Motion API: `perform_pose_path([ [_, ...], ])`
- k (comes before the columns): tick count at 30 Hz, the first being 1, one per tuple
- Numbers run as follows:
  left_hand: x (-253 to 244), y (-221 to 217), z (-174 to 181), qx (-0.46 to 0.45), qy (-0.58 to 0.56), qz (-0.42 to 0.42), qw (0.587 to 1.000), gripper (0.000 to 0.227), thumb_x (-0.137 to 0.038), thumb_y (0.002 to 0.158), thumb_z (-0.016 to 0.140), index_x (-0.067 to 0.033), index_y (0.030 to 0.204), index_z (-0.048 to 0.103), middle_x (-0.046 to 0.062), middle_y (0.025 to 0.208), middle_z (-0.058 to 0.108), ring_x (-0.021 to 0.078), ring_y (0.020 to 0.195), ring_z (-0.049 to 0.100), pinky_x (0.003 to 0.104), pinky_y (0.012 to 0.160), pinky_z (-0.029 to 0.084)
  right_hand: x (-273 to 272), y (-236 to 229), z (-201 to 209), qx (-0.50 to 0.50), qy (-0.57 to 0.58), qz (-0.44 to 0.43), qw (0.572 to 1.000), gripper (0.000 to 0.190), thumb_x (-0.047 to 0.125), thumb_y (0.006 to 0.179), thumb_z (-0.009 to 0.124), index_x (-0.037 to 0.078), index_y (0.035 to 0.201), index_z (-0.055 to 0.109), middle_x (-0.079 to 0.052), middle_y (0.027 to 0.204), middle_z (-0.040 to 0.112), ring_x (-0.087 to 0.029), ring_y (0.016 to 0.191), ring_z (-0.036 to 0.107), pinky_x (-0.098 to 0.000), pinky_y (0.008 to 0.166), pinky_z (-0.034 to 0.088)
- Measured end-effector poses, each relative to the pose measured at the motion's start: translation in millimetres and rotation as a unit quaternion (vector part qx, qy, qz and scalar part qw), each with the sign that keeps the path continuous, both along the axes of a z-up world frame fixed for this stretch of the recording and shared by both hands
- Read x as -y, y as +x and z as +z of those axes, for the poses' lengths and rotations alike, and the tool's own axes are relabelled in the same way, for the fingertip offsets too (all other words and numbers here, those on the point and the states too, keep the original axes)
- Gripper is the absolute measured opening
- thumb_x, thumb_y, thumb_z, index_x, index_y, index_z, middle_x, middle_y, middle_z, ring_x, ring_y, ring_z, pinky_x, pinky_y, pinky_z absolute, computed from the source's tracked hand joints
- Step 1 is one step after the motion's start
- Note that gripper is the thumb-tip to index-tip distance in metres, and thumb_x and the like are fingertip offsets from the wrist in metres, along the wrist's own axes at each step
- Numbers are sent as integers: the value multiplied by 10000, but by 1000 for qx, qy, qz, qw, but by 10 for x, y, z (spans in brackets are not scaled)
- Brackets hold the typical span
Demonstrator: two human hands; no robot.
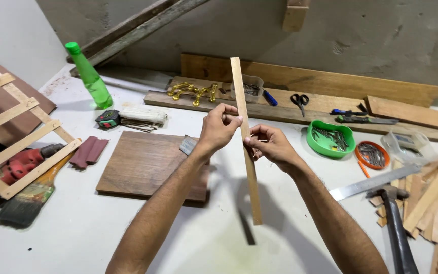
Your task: The person measures thin wooden strips against a metal ruler, marks a strip, sands small wood pieces by hand, and arranges the strips around the edges of a wooden board on the workbench to form a frame border.
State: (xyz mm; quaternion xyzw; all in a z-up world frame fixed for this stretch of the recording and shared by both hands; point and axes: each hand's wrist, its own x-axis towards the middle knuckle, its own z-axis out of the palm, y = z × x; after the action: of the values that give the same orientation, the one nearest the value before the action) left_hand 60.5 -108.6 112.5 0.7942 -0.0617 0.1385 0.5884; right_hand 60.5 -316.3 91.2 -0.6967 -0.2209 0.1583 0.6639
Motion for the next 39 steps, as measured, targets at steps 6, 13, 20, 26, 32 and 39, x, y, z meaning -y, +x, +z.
perform_pose_path([
  [6,697,83,-398,-38,3,-73,997,312,-182,901,720,-22,1155,635,82,824,782,163,759,772,324,690,610,507,-179,-246,-58,-71,-122,988,293,251,981,678,25,1164,645,-36,780,690,-99,621,640,-267,525,550],
  [13,1207,92,-990,-98,63,-89,989,355,-184,919,707,-5,1207,602,110,807,779,211,820,766,366,757,594,901,-299,-588,-79,-122,-174,974,399,170,940,720,12,1282,590,-25,759,676,-99,625,663,-267,532,590],
  [20,1235,164,-1195,-161,121,-72,977,368,-123,938,658,41,1257,577,142,839,761,237,851,770,383,794,621,860,-204,-812,-121,-150,-156,969,383,154,952,718,-5,1288,627,-30,745,691,-90,582,673,-242,510,585],
  [26,1202,231,-1141,-191,115,-63,973,337,-91,932,663,59,1230,618,142,847,763,222,831,770,363,769,631,746,-162,-663,-141,-188,-171,957,393,172,942,709,30,1293,606,-43,693,705,-114,545,683,-275,428,534],
  [32,1211,357,-1223,-179,128,-59,974,342,-91,931,673,71,1228,627,140,842,762,214,805,768,360,747,629,755,-76,-645,-132,-192,-169,958,413,167,946,709,24,1322,619,-42,679,703,-113,529,675,-276,404,516],
  [39,1198,301,-1116,-200,134,-77,968,358,-79,955,631,72,1276,577,113,783,744,203,768,763,353,707,633,729,-76,-630,-130,-214,-179,951,432,165,936,711,51,1342,619,-36,667,696,-104,517,664,-279,381,497],
])
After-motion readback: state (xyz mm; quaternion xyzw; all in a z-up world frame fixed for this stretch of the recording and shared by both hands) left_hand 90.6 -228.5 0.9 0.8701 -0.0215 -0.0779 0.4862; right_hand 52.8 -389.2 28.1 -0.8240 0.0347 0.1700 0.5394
